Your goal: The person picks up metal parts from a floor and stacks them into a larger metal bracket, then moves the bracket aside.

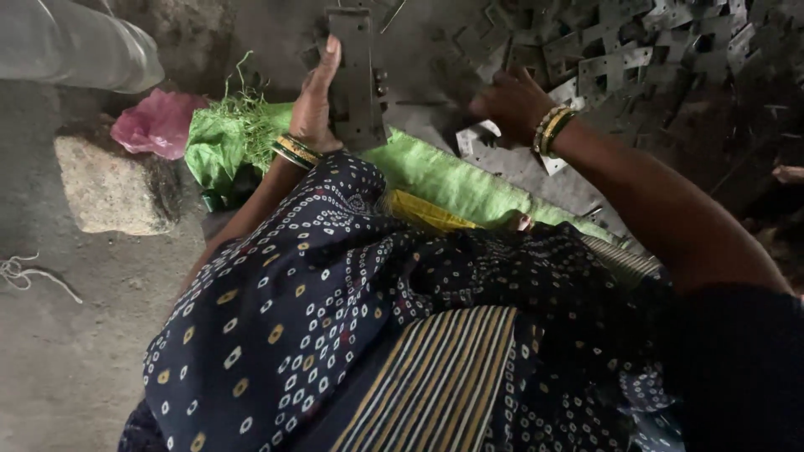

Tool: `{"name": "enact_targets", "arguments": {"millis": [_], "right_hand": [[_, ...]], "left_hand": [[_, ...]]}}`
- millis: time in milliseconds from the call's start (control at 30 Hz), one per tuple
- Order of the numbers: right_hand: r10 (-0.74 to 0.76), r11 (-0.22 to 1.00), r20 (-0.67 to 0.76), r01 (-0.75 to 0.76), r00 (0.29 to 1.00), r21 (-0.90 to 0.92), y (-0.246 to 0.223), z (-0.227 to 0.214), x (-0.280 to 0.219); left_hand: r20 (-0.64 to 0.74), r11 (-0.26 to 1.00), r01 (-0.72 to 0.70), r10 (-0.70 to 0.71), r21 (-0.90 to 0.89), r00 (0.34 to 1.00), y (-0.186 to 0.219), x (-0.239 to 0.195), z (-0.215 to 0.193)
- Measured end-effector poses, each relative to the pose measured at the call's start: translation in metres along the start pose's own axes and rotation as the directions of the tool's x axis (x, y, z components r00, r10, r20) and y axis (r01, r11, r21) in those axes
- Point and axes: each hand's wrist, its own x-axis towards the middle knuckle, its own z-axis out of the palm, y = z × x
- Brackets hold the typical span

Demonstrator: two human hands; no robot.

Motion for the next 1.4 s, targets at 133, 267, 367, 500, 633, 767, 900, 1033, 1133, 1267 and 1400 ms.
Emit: {"name": "enact_targets", "arguments": {"millis": [133,267,367,500,633,767,900,1033,1133,1267,1400], "right_hand": [[0.094,0.986,-0.098,-0.079,0.991,0.148,0.019,-0.009,0.004],[0.105,0.991,-0.567,-0.039,0.817,0.127,0.029,-0.052,-0.018],[-0.188,0.982,-0.855,0.065,0.482,-0.179,0.020,-0.107,-0.037],[-0.159,0.987,-0.903,0.037,0.398,-0.157,0.008,-0.131,-0.029],[0.103,0.990,-0.865,0.031,0.490,0.135,0.011,-0.113,-0.025],[0.117,0.976,-0.846,0.097,0.520,0.195,-0.003,-0.110,-0.021],[-0.128,0.991,-0.872,0.104,0.472,-0.089,-0.009,-0.116,-0.010],[0.039,0.980,-0.885,0.153,0.464,0.123,-0.010,-0.097,0.004],[-0.033,0.990,-0.896,0.136,0.443,0.031,-0.004,-0.087,0.024],[-0.143,0.989,-0.892,0.080,0.428,-0.121,-0.023,-0.084,0.055],[-0.013,0.979,-0.632,0.138,0.775,0.149,-0.040,-0.090,0.064]], "left_hand": [[0.053,0.987,0.019,-0.028,0.158,0.998,-0.019,0.007,-0.019],[0.123,0.957,-0.040,0.005,0.286,0.992,-0.058,0.031,-0.054],[0.146,0.959,-0.186,0.157,0.214,0.977,-0.089,0.068,-0.067],[0.169,0.970,-0.168,0.198,-0.177,0.966,-0.090,0.075,-0.051],[0.612,0.749,0.128,0.416,-0.650,0.673,-0.071,0.050,-0.032],[0.275,0.925,-0.374,0.342,0.070,0.898,-0.050,0.063,-0.009],[0.035,0.637,-0.766,0.767,0.086,0.641,0.034,0.041,0.005],[0.289,-0.345,-0.647,0.937,0.680,-0.196,0.136,-0.041,0.008],[0.080,-0.122,-0.534,0.992,0.837,-0.101,0.149,-0.138,-0.028],[-0.593,0.384,-0.692,0.802,0.611,-0.078,0.114,-0.199,-0.070],[-0.959,0.487,-0.855,0.109,-0.178,0.261,0.054,-0.236,-0.175]]}}
